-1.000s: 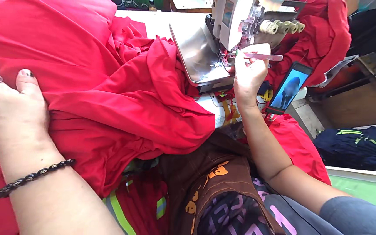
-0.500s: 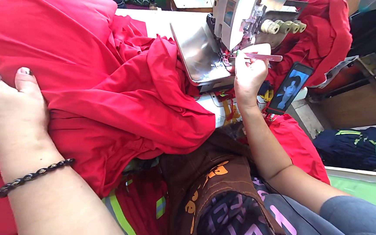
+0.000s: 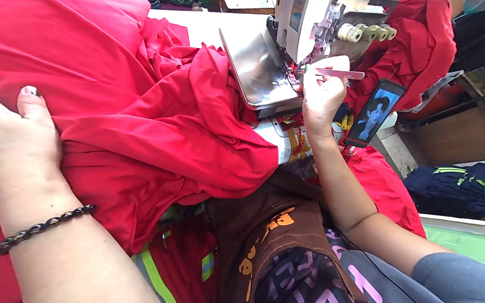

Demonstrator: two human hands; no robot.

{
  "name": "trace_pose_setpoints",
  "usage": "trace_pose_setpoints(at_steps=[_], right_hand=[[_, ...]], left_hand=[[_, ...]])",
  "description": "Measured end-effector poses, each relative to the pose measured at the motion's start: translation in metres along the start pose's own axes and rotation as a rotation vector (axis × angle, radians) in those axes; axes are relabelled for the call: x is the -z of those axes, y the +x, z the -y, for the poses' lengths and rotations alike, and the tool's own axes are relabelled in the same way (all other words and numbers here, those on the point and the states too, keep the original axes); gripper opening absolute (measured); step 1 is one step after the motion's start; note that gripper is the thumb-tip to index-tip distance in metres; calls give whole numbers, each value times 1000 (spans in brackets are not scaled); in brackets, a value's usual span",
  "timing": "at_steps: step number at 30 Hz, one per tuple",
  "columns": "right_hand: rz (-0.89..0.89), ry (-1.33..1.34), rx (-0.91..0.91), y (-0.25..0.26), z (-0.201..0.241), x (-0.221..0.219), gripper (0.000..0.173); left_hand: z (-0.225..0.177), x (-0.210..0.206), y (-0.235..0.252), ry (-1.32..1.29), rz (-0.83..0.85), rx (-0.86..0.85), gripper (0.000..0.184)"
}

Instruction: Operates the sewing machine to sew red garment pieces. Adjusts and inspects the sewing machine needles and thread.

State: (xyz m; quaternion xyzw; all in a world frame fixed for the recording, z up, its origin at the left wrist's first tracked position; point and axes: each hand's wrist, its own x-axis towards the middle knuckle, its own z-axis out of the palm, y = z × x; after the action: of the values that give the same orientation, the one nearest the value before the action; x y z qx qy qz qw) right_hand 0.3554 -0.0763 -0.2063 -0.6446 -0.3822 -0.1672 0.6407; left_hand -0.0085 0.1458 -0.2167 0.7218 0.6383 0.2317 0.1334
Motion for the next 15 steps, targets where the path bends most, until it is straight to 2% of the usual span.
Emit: trace_pose_setpoints(at_steps=[15], right_hand=[[-11,9,-17,-1,0,-1,9]], left_hand=[[-2,2,-2,-23,7,-23,68]])
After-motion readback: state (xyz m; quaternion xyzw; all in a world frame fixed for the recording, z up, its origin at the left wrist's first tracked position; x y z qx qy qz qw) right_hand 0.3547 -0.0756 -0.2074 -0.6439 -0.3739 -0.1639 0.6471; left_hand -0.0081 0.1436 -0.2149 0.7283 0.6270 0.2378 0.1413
